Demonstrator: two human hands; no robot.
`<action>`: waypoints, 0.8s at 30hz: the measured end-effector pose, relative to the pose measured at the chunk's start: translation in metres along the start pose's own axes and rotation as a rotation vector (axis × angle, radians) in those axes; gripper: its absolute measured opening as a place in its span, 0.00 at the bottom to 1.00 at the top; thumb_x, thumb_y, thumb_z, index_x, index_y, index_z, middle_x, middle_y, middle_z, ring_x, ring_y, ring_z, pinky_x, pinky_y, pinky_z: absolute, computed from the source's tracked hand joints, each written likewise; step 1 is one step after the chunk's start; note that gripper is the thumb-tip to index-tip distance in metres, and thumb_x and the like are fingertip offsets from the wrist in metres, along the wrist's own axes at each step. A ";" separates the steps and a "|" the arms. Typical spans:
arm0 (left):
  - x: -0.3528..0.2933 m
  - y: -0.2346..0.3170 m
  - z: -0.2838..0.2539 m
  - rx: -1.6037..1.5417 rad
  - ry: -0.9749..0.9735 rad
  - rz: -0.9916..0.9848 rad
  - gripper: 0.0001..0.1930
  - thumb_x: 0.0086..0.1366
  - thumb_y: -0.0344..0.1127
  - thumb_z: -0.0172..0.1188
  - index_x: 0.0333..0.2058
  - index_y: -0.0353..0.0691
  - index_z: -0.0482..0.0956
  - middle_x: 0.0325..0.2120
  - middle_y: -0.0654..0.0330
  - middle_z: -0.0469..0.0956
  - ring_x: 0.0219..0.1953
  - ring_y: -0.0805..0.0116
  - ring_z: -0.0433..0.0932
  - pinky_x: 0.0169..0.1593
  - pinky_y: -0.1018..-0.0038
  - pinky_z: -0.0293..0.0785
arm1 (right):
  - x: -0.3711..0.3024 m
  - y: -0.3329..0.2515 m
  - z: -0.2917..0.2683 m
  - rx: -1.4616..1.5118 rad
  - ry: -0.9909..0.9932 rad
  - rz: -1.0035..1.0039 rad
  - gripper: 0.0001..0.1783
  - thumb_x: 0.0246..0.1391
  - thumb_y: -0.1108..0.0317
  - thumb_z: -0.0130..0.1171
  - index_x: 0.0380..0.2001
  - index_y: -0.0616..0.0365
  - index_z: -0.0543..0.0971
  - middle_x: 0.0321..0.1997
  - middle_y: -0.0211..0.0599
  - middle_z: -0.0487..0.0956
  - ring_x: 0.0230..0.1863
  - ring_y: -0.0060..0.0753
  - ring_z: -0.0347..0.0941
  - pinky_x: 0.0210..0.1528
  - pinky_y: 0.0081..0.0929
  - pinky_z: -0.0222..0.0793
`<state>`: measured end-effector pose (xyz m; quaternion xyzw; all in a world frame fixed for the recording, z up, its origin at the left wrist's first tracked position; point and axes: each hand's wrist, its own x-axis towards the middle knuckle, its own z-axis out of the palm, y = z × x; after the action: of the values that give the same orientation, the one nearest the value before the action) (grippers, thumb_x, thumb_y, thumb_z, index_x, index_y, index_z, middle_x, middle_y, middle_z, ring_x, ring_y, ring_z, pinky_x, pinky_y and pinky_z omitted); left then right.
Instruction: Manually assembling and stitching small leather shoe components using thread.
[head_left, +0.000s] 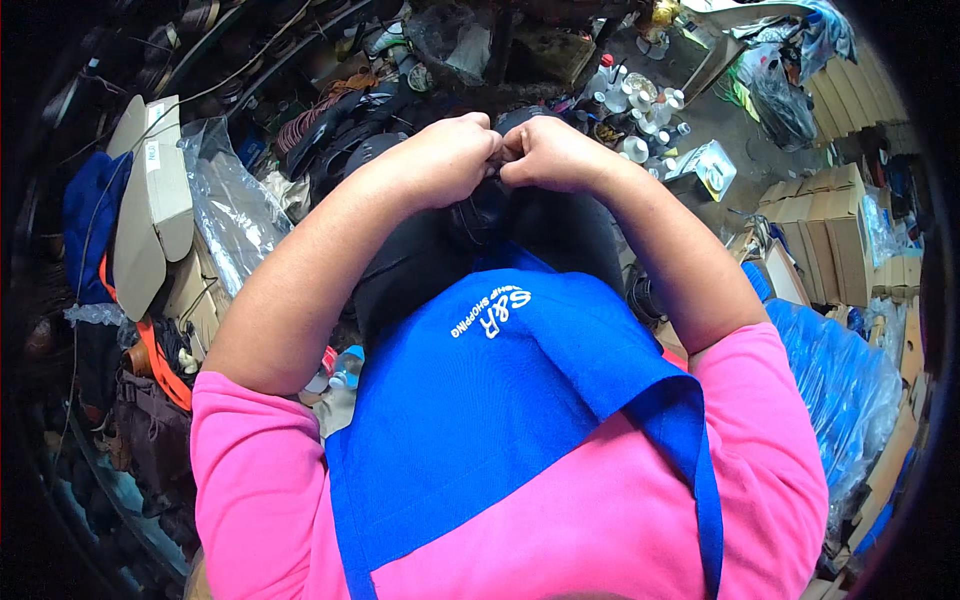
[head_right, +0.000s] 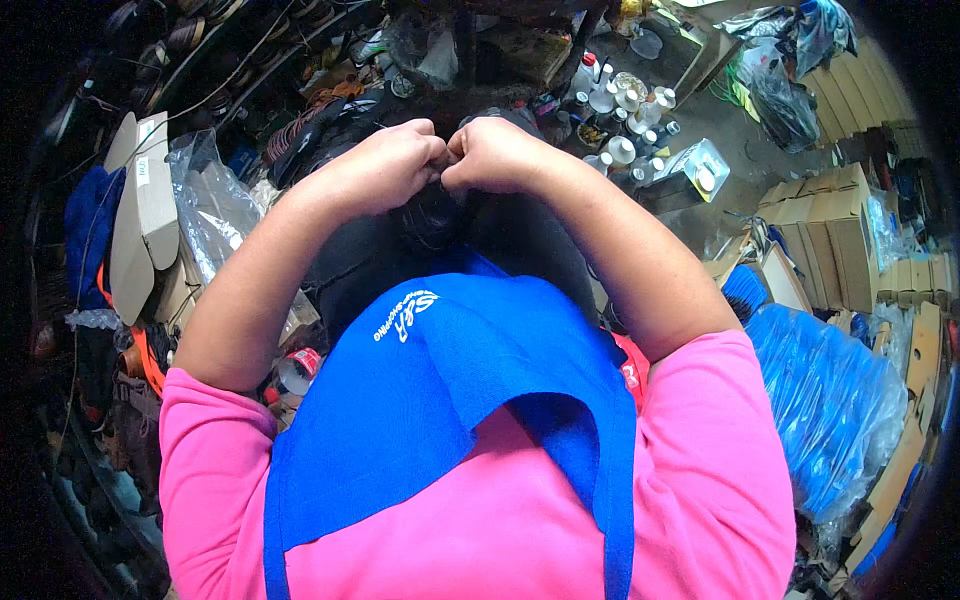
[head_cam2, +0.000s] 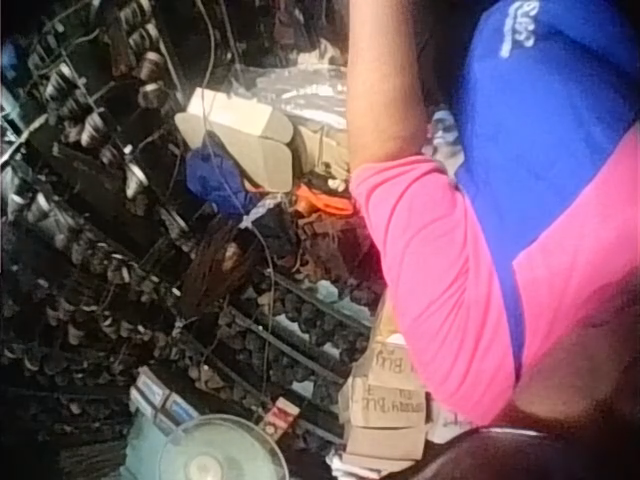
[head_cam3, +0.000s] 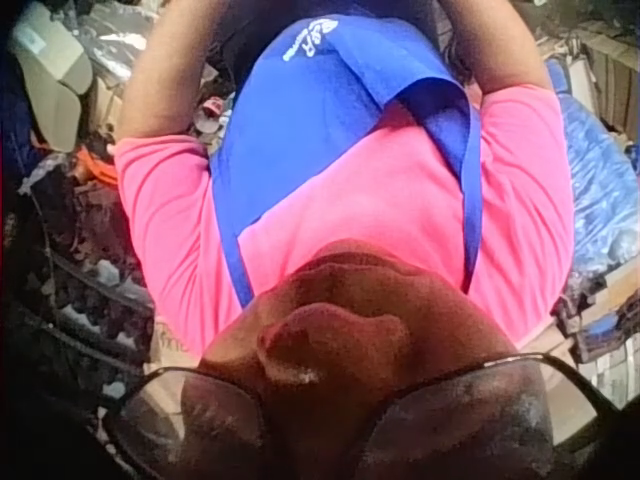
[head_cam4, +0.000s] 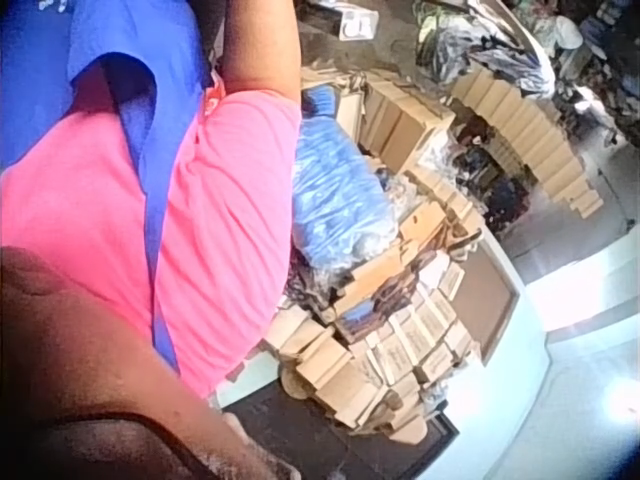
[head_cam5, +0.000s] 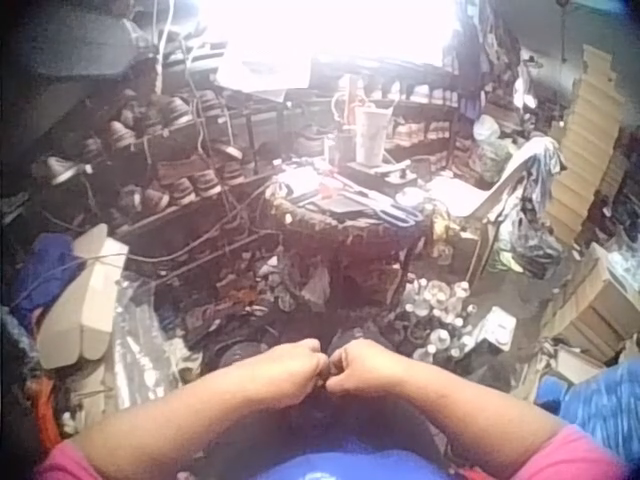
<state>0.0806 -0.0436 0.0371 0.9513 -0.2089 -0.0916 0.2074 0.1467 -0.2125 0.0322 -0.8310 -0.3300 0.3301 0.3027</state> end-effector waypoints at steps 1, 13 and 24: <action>0.000 -0.001 0.001 0.000 0.000 -0.001 0.07 0.54 0.28 0.57 0.34 0.36 0.78 0.32 0.51 0.72 0.38 0.50 0.73 0.43 0.62 0.71 | -0.001 -0.001 0.001 -0.034 0.009 0.002 0.07 0.37 0.69 0.59 0.20 0.62 0.77 0.15 0.29 0.72 0.19 0.19 0.64 0.22 0.24 0.61; -0.007 -0.004 -0.001 -0.054 0.024 -0.011 0.07 0.54 0.29 0.59 0.32 0.36 0.77 0.32 0.51 0.72 0.39 0.51 0.73 0.43 0.62 0.70 | -0.016 0.018 0.010 -0.203 0.091 -0.222 0.13 0.40 0.66 0.64 0.31 0.60 0.81 0.28 0.41 0.77 0.31 0.34 0.75 0.36 0.29 0.70; -0.004 -0.003 0.002 -0.068 0.022 -0.014 0.07 0.54 0.29 0.59 0.32 0.36 0.77 0.33 0.51 0.72 0.39 0.51 0.73 0.43 0.62 0.71 | -0.018 0.017 0.021 -0.257 0.203 -0.229 0.13 0.41 0.64 0.63 0.32 0.57 0.82 0.30 0.39 0.77 0.35 0.39 0.75 0.40 0.32 0.70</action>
<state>0.0775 -0.0404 0.0345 0.9461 -0.1969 -0.0894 0.2412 0.1272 -0.2303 0.0134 -0.8488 -0.4297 0.1631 0.2613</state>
